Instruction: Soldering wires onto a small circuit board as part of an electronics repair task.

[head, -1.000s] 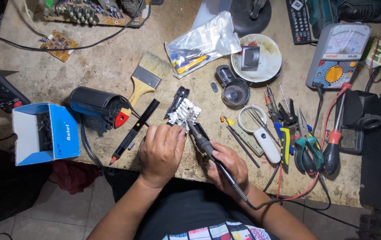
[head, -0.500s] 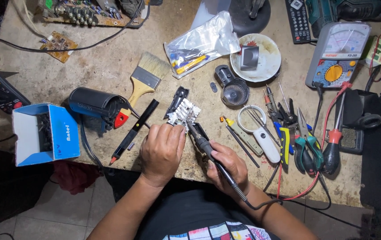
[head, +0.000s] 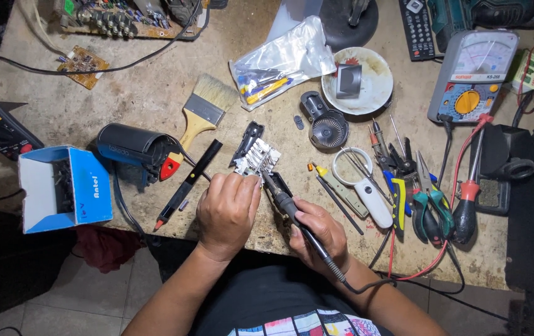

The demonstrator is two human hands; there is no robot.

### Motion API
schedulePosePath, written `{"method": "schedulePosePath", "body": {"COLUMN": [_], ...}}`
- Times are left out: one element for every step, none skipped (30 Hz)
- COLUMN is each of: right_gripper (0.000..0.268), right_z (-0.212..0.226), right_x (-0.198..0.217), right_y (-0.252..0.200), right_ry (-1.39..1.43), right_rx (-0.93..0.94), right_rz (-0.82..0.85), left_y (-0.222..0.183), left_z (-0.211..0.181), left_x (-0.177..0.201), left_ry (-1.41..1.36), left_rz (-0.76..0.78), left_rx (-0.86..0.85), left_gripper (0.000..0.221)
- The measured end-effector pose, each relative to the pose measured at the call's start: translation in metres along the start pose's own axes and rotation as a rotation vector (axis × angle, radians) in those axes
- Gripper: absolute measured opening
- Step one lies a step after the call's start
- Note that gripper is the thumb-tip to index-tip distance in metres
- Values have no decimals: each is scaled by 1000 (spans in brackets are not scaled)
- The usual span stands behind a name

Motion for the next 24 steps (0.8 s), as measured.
{"method": "schedulePosePath", "body": {"right_gripper": [25,25,25,25,24,24,24,24,25,25,25,25,25,26,26,26,26,26,26,27,27,27,30,36], "right_z": [-1,-1,-1,-1,-1,0,-1,-3,-4,-8,-6,-5,-1,2,5,7,6,5,7,3,0,-1,-4,-7], "right_x": [0,0,0,1,1,0,0,1,3,7,6,5,10,15,20,23,28,33,37,45,52,55,64,74], "right_y": [-1,-1,-2,-2,-1,0,-3,-6,-9,-18,-27,-37,-38,-38,-38,-39,-38,-38,-39,-41,-43,-44,-45,-46], "right_ry": [0,-1,-2,-3,0,2,2,11,20,19,-19,-58,-54,-95,-134,-131,-112,-93,-95,-106,-117,-120,-102,-84], "right_rx": [0,1,1,1,4,7,6,1,-4,-3,58,119,120,115,111,113,80,47,50,-12,-73,-69,-96,-123], "right_rz": [-1,-2,-3,-3,-4,-5,-5,-16,-26,-25,20,66,74,73,72,79,68,58,61,36,9,11,-56,-123], "left_y": [0,0,1,3,6,9,9,9,8,4,-2,-7,-17,-27,-38,-52,-66,-80,-87,-94,-101,-113,-125,-137], "left_z": [-1,0,0,-1,-2,-4,-5,-4,-3,-4,-2,1,4,5,7,9,14,17,18,16,15,15,16,16], "left_x": [2,4,6,10,19,27,32,40,48,54,58,62,67,75,84,89,88,88,90,91,92,94,89,85], "left_ry": [0,-2,-4,-5,-40,-76,-77,-90,-104,-105,-146,-187,-185,-167,-149,-145,-184,-224,-225,-250,-274,-276,-278,-280], "left_rz": [0,-3,-7,-6,-49,-91,-90,-130,-170,-171,-153,-135,-137,-171,-204,-205,-162,-119,-123,-110,-97,-101,-40,21], "left_rx": [-1,9,19,18,16,14,14,29,44,45,76,107,114,109,103,110,144,178,180,176,170,171,189,206], "left_gripper": [7,7,8,8,7,6,6,6,5,5,5,6,6,9,12,12,13,14,14,11,10,10,11,12]}}
Point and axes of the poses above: each hand's wrist, its own y-axis towards the middle knuckle, its own x-axis out of the back of the hand, z = x × y, the point moved 10 cm from there along y, towards the middle knuckle, and after that the axes turned 4 degrees about -z, right-handed, at the moved point
